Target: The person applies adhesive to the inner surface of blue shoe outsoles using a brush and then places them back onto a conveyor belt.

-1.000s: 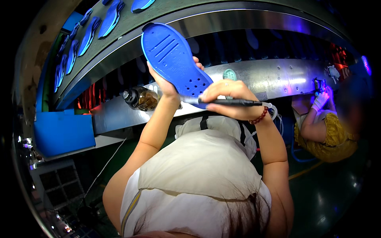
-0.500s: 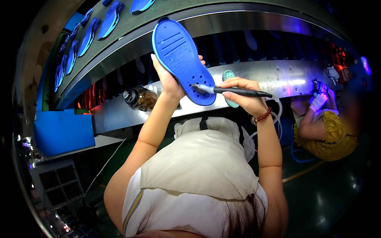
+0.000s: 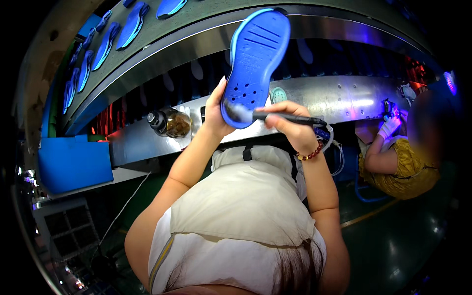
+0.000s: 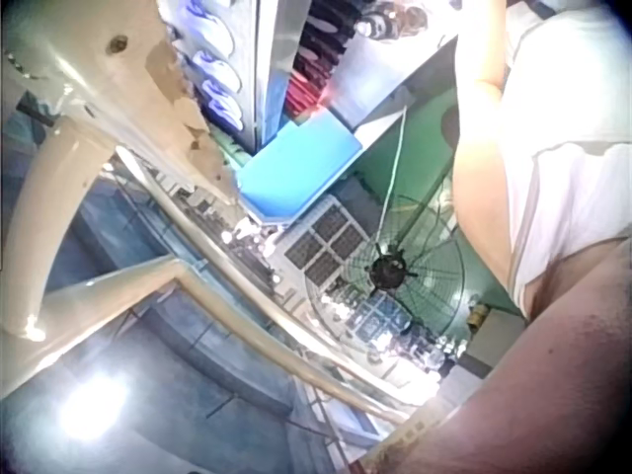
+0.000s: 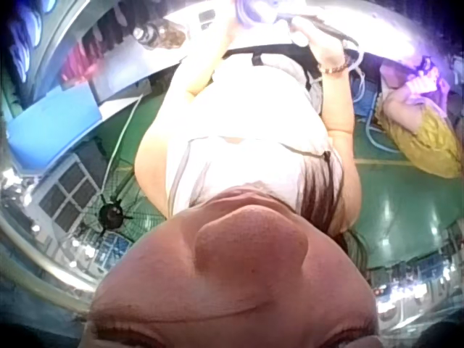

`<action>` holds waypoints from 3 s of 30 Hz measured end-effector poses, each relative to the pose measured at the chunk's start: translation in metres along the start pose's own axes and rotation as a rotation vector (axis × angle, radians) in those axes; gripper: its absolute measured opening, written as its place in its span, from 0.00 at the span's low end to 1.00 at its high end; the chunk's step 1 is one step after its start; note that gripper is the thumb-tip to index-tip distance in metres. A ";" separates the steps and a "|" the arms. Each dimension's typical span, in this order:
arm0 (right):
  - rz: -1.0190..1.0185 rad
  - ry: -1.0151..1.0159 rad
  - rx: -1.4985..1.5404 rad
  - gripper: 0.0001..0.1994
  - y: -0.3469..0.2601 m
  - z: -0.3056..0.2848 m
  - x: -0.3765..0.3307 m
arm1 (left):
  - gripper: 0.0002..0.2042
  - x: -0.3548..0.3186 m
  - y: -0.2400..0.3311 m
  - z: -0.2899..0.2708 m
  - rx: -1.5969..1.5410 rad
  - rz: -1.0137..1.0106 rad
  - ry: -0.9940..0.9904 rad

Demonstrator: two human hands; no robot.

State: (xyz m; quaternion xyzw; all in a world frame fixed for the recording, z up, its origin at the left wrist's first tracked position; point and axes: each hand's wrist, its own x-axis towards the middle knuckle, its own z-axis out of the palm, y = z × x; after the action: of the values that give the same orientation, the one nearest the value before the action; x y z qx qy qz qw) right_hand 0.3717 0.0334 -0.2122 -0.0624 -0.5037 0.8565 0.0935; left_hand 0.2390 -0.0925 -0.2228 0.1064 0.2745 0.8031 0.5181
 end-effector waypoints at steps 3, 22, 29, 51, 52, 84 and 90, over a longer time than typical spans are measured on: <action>0.099 -0.251 -0.405 0.11 -0.022 -0.010 -0.006 | 0.23 0.001 0.012 -0.016 0.179 -0.063 -0.053; -0.165 -0.640 -0.832 0.11 -0.058 -0.028 -0.002 | 0.24 -0.001 0.034 -0.006 0.586 -0.624 0.064; -0.219 -0.521 -0.911 0.10 -0.051 -0.030 -0.018 | 0.23 -0.005 0.041 -0.017 0.499 -0.496 0.158; -0.494 -0.003 -0.950 0.06 -0.008 -0.007 0.016 | 0.44 0.029 -0.022 -0.027 -0.148 -0.086 0.085; -0.579 -0.041 -1.034 0.05 -0.006 0.003 0.013 | 0.44 0.032 -0.018 -0.032 -0.117 -0.051 0.074; -0.157 0.072 0.214 0.09 0.010 -0.019 0.018 | 0.26 0.024 0.007 0.028 -0.099 0.210 0.026; -0.237 0.010 -0.325 0.08 -0.003 -0.006 0.009 | 0.23 0.030 0.008 0.006 -0.109 0.138 0.065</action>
State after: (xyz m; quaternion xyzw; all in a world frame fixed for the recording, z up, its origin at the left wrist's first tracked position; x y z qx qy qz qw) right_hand 0.3642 0.0419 -0.2125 -0.0211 -0.6386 0.7467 0.1851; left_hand 0.2219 -0.0662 -0.2166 0.0706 0.2391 0.8536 0.4574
